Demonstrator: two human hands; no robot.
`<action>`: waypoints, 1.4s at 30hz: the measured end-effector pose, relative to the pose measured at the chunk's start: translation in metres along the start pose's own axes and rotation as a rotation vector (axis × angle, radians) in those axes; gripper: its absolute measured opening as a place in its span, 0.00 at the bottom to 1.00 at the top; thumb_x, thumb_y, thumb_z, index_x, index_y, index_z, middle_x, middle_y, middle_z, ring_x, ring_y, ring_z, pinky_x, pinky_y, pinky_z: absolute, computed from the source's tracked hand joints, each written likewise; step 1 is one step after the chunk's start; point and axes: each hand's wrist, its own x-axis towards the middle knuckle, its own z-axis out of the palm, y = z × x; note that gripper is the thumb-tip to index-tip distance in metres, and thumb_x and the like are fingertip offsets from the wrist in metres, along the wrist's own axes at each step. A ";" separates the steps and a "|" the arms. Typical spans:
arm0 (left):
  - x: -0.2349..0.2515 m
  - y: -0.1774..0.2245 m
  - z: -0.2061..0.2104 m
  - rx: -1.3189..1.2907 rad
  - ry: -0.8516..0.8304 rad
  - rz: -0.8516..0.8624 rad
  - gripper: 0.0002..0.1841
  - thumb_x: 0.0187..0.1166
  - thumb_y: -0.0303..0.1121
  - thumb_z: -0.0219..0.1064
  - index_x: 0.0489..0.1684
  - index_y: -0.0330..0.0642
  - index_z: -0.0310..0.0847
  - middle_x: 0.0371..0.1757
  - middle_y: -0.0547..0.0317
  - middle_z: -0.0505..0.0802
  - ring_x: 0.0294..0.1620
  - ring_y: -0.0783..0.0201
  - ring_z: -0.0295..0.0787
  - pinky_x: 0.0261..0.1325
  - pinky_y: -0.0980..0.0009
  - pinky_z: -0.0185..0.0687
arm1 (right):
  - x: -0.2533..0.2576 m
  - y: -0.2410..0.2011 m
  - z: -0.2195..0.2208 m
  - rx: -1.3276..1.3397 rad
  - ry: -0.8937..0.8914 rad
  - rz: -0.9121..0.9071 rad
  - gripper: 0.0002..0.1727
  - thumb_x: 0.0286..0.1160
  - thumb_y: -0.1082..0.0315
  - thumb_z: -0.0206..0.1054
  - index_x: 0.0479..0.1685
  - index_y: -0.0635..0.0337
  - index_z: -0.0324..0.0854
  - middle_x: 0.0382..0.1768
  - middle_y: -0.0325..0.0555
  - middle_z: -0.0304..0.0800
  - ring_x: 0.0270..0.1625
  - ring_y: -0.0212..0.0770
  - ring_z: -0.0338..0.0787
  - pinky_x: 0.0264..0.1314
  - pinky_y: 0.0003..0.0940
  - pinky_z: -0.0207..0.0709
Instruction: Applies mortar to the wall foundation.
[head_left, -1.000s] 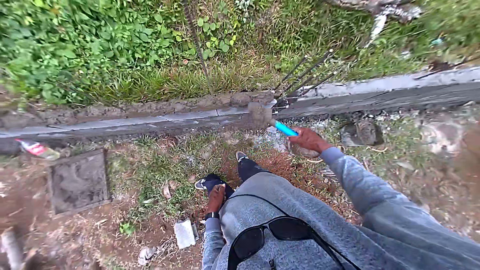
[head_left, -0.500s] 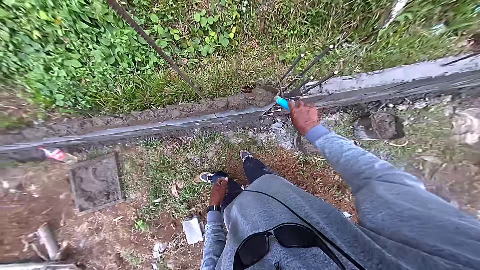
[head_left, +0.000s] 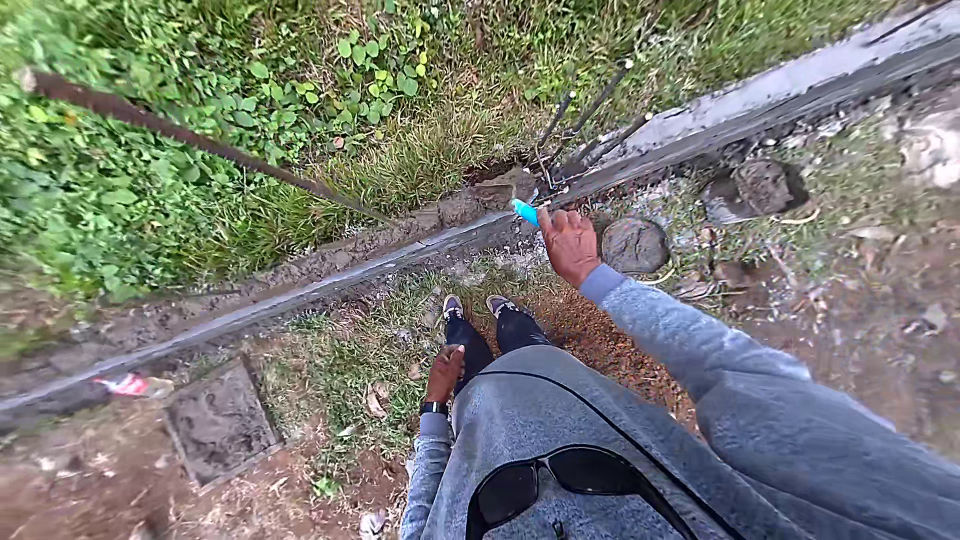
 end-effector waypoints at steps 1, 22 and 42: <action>0.005 0.004 -0.008 0.020 -0.014 0.008 0.23 0.88 0.49 0.62 0.69 0.40 0.80 0.40 0.50 0.93 0.32 0.59 0.90 0.40 0.59 0.90 | -0.011 -0.003 -0.001 0.049 0.010 0.024 0.33 0.80 0.78 0.60 0.88 0.55 0.64 0.63 0.73 0.83 0.67 0.76 0.83 0.60 0.70 0.80; 0.076 -0.033 -0.175 0.432 -0.080 -0.114 0.25 0.90 0.49 0.59 0.70 0.36 0.79 0.42 0.44 0.92 0.36 0.54 0.91 0.43 0.53 0.91 | -0.005 -0.123 0.239 1.788 0.024 1.001 0.29 0.76 0.48 0.75 0.67 0.58 0.78 0.24 0.46 0.83 0.19 0.40 0.82 0.25 0.38 0.83; 0.079 -0.076 -0.177 0.388 -0.052 -0.198 0.23 0.89 0.49 0.60 0.70 0.41 0.80 0.41 0.46 0.94 0.34 0.56 0.92 0.42 0.56 0.91 | 0.012 -0.260 0.243 1.569 -0.096 0.586 0.32 0.70 0.51 0.79 0.67 0.66 0.81 0.47 0.54 0.93 0.45 0.42 0.93 0.56 0.43 0.88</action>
